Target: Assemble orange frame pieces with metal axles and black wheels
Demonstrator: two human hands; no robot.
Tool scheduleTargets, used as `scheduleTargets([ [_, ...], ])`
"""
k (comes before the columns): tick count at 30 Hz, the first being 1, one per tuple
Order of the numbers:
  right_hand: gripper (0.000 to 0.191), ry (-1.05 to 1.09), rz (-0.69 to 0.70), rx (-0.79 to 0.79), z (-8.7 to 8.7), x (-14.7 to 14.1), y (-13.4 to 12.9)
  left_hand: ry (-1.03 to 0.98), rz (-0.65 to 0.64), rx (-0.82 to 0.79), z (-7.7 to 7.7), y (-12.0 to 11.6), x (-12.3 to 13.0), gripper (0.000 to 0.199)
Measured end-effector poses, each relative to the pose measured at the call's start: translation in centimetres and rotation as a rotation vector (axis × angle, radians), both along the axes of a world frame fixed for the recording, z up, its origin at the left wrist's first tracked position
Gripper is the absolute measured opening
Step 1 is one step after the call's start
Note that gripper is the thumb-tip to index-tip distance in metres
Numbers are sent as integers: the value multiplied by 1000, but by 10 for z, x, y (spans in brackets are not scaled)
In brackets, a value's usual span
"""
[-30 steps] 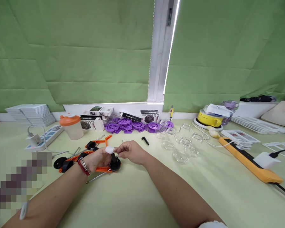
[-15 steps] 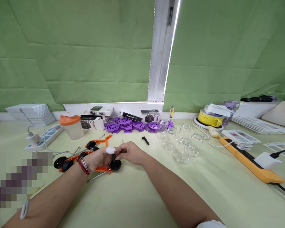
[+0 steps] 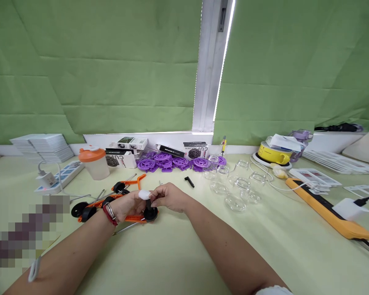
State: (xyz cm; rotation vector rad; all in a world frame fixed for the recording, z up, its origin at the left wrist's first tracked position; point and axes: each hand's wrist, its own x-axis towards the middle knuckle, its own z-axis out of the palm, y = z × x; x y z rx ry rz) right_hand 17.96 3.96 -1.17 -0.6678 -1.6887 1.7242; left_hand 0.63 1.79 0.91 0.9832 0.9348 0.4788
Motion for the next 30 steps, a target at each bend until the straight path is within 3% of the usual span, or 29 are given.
scheduleTargets([
  [30, 37, -8, -37, -1, -4, 1, -1, -14, 26, -13, 6, -4, 2, 28],
])
